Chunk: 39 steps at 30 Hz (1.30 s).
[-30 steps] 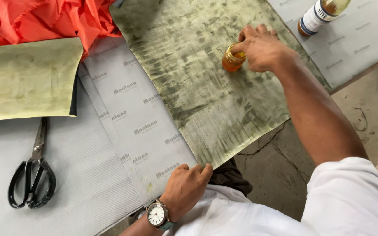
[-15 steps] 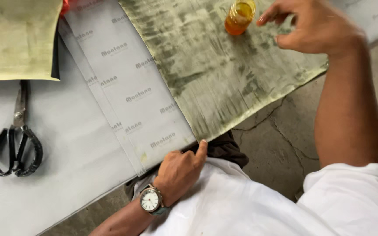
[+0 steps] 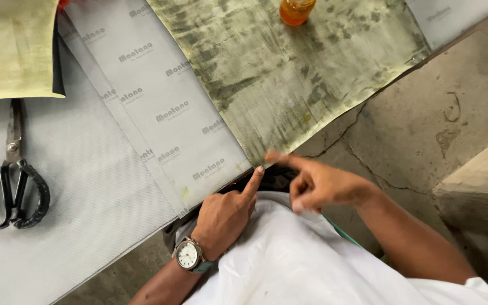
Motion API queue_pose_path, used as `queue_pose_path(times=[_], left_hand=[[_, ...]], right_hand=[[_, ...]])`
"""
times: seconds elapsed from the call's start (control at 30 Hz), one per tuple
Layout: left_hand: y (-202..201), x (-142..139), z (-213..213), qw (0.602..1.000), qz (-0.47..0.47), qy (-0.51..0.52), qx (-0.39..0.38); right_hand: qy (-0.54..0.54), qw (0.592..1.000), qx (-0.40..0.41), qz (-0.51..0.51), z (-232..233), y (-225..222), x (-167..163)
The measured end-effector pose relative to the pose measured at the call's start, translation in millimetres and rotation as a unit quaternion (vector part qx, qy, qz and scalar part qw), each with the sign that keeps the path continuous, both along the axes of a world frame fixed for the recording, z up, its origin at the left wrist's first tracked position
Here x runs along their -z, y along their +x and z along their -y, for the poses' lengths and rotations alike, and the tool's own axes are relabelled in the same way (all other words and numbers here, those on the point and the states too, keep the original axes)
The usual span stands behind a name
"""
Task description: The person holds a small jar of amber liquid while pointing at spots across a large mottled green fabric sheet spread on the table. They touch and reposition the fabric edges, dip a finger into the jar, and continue pointing at different areas of the sheet.
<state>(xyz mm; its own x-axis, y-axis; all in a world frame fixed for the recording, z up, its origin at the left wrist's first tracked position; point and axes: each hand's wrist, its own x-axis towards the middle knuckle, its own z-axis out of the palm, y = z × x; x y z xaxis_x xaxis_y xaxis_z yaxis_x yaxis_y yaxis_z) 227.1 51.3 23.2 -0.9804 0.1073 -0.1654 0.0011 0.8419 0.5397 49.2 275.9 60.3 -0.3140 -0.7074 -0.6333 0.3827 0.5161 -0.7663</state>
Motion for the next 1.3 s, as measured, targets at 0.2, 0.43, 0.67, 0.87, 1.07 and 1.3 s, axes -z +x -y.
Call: queue_pose_path(times=[0.2, 0.43, 0.67, 0.87, 1.07, 1.3], left_hand=[[1, -3, 4, 1.0, 0.006, 0.013, 0.006], [-1, -4, 7, 0.999, 0.015, 0.03, 0.01], [-2, -4, 9, 0.999, 0.006, 0.027, 0.018], [-1, -5, 10, 1.0, -0.002, 0.025, 0.019], [-2, -8, 11, 0.999, 0.012, 0.031, 0.015], [-2, -6, 11, 0.999, -0.014, 0.029, 0.017]], right_hand=[[-0.017, 0.997, 0.073, 0.027, 32, -11, -28], [0.066, 0.996, -0.009, -0.059, 47, -15, -24], [0.267, 0.94, -0.025, -0.212, 59, -34, -10], [0.273, 0.945, 0.107, -0.146, 100, -39, -65], [0.252, 0.937, 0.027, -0.239, 107, -42, -78], [0.29, 0.9, -0.136, -0.296, 99, -48, -24]])
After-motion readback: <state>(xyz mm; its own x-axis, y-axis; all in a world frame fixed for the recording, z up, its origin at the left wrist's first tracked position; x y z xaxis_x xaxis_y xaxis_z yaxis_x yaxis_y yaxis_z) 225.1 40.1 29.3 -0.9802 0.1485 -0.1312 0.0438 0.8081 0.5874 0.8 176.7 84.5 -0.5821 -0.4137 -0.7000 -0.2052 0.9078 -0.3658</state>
